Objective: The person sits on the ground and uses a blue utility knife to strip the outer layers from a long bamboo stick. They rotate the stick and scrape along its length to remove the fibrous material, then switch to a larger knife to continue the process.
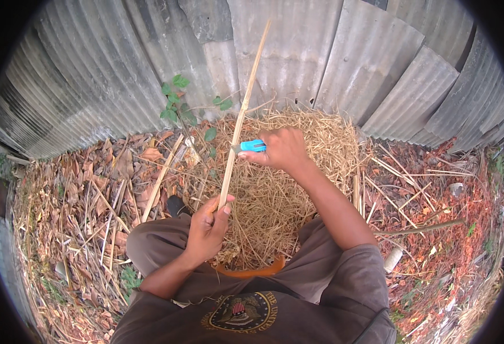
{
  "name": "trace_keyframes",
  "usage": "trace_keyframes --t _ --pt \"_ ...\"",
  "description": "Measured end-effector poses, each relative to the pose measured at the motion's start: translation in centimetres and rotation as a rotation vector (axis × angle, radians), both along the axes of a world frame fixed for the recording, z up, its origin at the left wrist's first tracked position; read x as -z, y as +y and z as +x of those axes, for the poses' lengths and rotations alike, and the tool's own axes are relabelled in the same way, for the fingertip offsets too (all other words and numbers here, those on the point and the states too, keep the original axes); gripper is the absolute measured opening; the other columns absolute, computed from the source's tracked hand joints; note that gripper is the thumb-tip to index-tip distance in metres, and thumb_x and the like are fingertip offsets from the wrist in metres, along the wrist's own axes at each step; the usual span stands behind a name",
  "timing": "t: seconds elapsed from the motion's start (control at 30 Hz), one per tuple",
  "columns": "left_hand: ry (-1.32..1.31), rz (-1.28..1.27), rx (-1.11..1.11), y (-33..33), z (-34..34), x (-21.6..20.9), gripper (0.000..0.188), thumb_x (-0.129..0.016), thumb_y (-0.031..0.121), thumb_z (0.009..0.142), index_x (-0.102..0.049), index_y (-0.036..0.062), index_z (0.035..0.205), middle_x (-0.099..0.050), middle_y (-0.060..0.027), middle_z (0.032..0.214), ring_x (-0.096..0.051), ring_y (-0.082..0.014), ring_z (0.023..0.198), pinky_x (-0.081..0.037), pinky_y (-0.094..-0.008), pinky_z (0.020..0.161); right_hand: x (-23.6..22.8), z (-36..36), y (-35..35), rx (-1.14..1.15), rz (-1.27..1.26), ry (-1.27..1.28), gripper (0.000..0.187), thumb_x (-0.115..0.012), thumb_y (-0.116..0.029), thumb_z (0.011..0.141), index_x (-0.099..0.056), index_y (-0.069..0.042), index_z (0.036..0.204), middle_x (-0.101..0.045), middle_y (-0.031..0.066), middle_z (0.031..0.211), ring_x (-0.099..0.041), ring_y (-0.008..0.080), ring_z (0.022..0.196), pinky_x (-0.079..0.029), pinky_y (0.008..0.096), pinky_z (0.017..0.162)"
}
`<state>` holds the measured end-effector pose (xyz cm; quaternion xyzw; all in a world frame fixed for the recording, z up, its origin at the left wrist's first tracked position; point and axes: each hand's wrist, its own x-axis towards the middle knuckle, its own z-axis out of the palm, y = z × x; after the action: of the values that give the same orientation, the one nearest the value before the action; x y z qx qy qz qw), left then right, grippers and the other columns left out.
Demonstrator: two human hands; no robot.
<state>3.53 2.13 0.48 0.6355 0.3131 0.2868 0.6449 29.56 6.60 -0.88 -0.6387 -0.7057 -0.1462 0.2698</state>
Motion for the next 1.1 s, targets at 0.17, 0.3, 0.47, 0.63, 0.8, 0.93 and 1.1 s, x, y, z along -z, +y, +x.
trace_keyframes --t 0.17,0.3,0.47,0.63,0.8,0.93,1.1 --pt "0.004 0.034 -0.013 -0.5 0.4 1.3 0.023 -0.047 0.01 0.099 -0.052 0.0005 0.119 -0.039 0.0071 0.065 -0.034 0.0001 0.055 -0.027 -0.0204 0.047 1.0 1.6 1.4 0.121 -0.055 0.013 0.072 -0.05 -0.08 0.073 -0.064 -0.01 0.062 -0.053 0.0083 0.045 -0.059 0.0269 0.044 -0.046 0.0399 0.043" --pt "0.03 -0.028 0.015 -0.9 0.9 0.9 0.022 -0.048 0.011 0.098 -0.053 -0.0001 0.116 -0.041 0.0051 0.064 -0.036 -0.0018 0.054 -0.029 -0.0225 0.047 1.0 3.8 2.3 0.22 -0.093 -0.022 0.074 -0.047 -0.08 0.074 -0.067 -0.01 0.065 -0.057 0.0101 0.049 -0.061 0.0282 0.049 -0.048 0.0426 0.046" --pt "0.077 0.124 -0.034 -0.6 2.3 0.4 0.021 -0.048 0.013 0.098 -0.055 0.0002 0.114 -0.039 0.0062 0.062 -0.034 -0.001 0.054 -0.028 -0.0219 0.046 1.0 4.1 3.3 0.29 -0.07 0.034 0.073 -0.047 -0.079 0.075 -0.068 -0.009 0.066 -0.058 0.0122 0.051 -0.063 0.0289 0.052 -0.047 0.0425 0.048" --pt "0.013 0.16 -0.074 0.3 3.1 1.1 0.021 -0.048 0.013 0.099 -0.055 0.0012 0.116 -0.037 0.0083 0.062 -0.032 0.0003 0.051 -0.025 -0.0206 0.045 0.9 3.0 3.6 0.256 -0.182 0.508 0.078 -0.036 -0.08 0.081 -0.056 -0.009 0.055 -0.049 0.0083 0.044 -0.053 0.0226 0.043 -0.041 0.0379 0.043" --pt "-0.042 -0.032 -0.016 0.9 2.7 0.5 0.024 -0.046 0.011 0.099 -0.054 0.0021 0.12 -0.038 0.0082 0.062 -0.03 0.0009 0.048 -0.024 -0.0196 0.043 -2.1 0.0 1.4 -0.265 -0.85 1.798 0.073 -0.023 -0.081 0.084 -0.027 -0.015 0.054 -0.024 -0.0034 0.041 -0.019 0.0076 0.031 -0.018 0.0241 0.031" --pt "-0.045 -0.062 -0.01 1.3 2.3 0.2 0.026 -0.046 0.013 0.1 -0.052 0.0015 0.123 -0.038 0.0087 0.062 -0.03 0.0015 0.049 -0.024 -0.0188 0.043 0.4 1.6 1.3 -0.209 -0.456 1.171 0.071 -0.038 -0.075 0.086 -0.043 -0.009 0.059 -0.035 -0.002 0.05 -0.032 0.0066 0.042 -0.027 0.0235 0.04" --pt "-0.064 -0.072 -0.05 0.8 2.0 0.4 0.027 -0.047 0.011 0.099 -0.053 0.0019 0.124 -0.038 0.0093 0.061 -0.031 0.0016 0.049 -0.024 -0.0199 0.044 0.3 -0.3 -0.1 0.018 -0.046 0.806 0.058 -0.072 -0.056 0.077 -0.063 -0.002 0.097 -0.051 -0.0009 0.063 -0.047 0.0109 0.056 -0.038 0.0254 0.052"
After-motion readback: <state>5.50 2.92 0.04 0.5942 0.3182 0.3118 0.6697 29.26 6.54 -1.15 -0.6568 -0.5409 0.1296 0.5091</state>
